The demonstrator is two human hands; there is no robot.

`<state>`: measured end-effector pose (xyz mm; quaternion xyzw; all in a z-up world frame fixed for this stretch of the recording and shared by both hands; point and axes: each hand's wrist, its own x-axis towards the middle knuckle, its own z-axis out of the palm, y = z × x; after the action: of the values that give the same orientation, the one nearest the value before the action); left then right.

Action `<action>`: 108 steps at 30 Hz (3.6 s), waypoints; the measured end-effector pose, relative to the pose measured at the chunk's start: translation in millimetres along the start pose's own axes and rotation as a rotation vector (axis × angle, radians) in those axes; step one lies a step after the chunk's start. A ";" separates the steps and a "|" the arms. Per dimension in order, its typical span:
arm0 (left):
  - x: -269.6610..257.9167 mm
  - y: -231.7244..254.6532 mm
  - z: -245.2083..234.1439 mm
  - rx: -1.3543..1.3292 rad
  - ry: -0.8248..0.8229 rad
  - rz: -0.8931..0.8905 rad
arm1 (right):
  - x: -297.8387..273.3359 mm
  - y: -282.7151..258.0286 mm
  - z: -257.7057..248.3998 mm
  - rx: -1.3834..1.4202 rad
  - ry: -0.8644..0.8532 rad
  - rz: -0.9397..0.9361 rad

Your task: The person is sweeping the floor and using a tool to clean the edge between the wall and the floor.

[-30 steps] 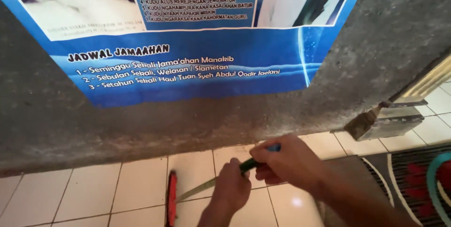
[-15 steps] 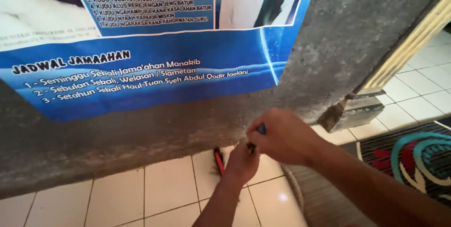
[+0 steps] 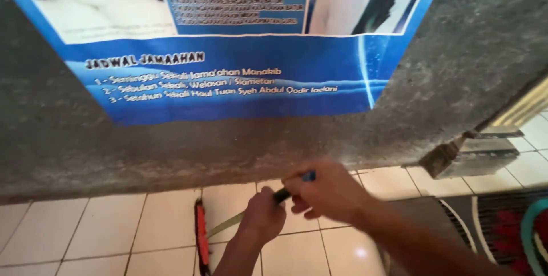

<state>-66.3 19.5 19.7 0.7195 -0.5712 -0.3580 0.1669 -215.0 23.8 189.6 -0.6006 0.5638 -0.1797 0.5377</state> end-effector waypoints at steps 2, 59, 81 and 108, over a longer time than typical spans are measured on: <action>-6.5 -9.1 6.0 -0.030 0.011 -0.013 | 0.0 5.2 8.5 0.013 0.005 0.048; -97.0 -114.3 -105.8 -0.225 0.302 -0.031 | -1.4 -84.1 144.8 -0.140 -0.174 -0.114; -61.7 -119.6 -90.0 -0.522 0.319 0.021 | 0.5 -119.5 159.8 -0.728 -0.064 -0.336; -64.8 -244.9 8.3 -0.152 0.719 0.227 | 22.3 -54.2 191.6 -0.223 -0.374 -0.113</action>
<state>93.9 153.3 -124.0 0.7170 -0.5238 -0.1034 0.4482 -24.6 77.7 158.4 -0.7096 0.4362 -0.0316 0.5524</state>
